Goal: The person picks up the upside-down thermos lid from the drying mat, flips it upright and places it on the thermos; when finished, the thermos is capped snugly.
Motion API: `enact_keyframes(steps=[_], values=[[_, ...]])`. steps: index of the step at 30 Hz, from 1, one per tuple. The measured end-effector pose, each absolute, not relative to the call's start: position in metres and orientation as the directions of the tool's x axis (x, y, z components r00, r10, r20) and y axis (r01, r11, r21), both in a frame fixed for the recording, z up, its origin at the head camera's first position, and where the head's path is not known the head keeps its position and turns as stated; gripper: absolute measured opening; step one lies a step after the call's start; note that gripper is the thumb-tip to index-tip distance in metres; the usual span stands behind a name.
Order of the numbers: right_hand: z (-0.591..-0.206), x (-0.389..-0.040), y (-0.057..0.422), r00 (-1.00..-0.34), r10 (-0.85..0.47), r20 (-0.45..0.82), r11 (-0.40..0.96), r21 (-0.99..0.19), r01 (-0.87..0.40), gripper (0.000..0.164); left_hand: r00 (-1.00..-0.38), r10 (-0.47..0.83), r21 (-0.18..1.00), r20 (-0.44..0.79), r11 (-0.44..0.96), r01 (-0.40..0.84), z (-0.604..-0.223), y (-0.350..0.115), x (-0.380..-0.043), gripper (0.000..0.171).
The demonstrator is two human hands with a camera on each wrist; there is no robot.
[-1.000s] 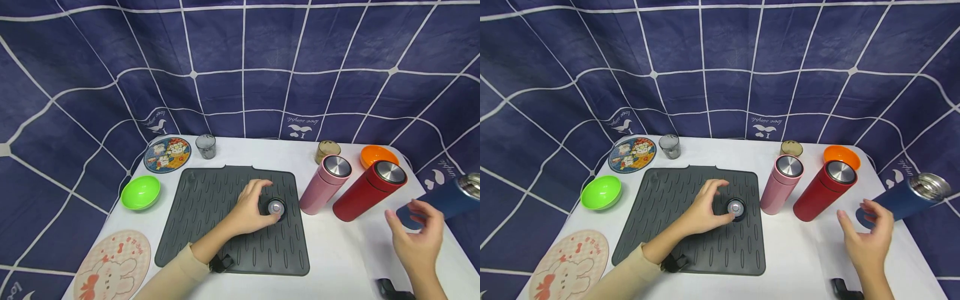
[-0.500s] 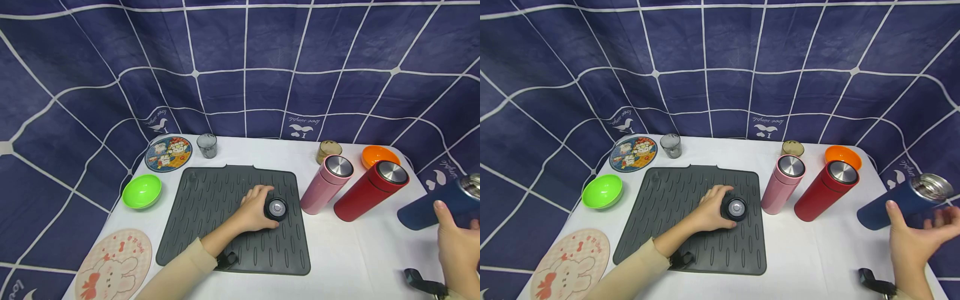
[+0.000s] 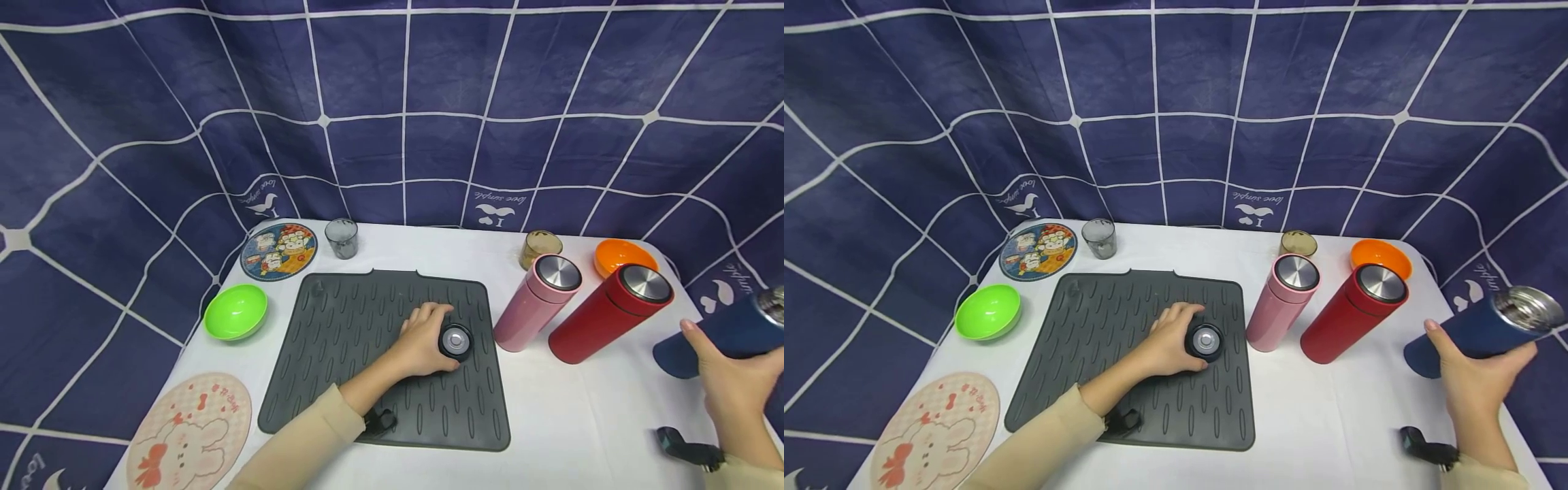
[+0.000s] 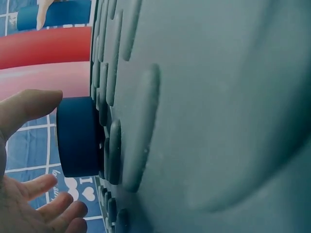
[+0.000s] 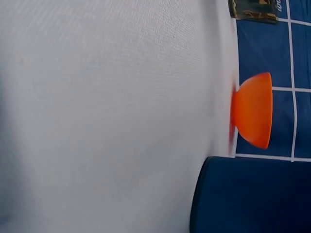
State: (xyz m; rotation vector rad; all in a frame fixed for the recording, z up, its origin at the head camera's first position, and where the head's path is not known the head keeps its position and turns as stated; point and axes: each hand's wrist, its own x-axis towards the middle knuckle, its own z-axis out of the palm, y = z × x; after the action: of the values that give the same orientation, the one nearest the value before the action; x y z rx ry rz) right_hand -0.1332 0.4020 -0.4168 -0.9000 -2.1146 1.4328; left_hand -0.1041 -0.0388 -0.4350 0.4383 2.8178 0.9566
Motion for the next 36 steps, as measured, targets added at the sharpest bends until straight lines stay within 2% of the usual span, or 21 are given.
enact_keyframes(steps=[4, 6, 12, 18, 25, 30, 36], values=[[-0.418, -0.133, 0.402, -0.678, 0.734, 0.024, 0.242, -0.943, 0.229, 0.087, -0.948, 0.317, 0.605, -0.03, 0.761, 0.235, -0.434, -0.037, -0.105, 0.097], [-0.42, -0.131, 0.401, -0.687, 0.725, 0.052, 0.258, -0.945, 0.2, 0.084, -0.948, 0.317, 0.599, -0.032, 0.765, 0.235, -0.434, -0.036, -0.105, 0.096], [-0.422, -0.123, 0.394, -0.725, 0.682, 0.093, 0.292, -0.944, 0.154, 0.084, -0.946, 0.324, 0.577, -0.032, 0.778, 0.247, -0.433, -0.035, -0.106, 0.095], [-0.424, -0.114, 0.385, -0.763, 0.64, 0.094, 0.359, -0.914, 0.189, 0.085, -0.941, 0.335, 0.551, -0.048, 0.795, 0.255, -0.434, -0.035, -0.107, 0.09], [-0.423, -0.11, 0.38, -0.773, 0.619, 0.14, 0.361, -0.924, 0.121, 0.083, -0.936, 0.348, 0.502, -0.057, 0.82, 0.275, -0.437, -0.033, -0.109, 0.089], [-0.424, -0.109, 0.379, -0.779, 0.6, 0.182, 0.372, -0.926, 0.07, 0.084, -0.939, 0.339, 0.47, -0.052, 0.838, 0.277, -0.436, -0.031, -0.11, 0.082], [-0.426, -0.108, 0.38, -0.787, 0.587, 0.189, 0.386, -0.92, 0.067, 0.088, -0.945, 0.326, 0.421, -0.033, 0.862, 0.283, -0.433, -0.029, -0.112, 0.075]])
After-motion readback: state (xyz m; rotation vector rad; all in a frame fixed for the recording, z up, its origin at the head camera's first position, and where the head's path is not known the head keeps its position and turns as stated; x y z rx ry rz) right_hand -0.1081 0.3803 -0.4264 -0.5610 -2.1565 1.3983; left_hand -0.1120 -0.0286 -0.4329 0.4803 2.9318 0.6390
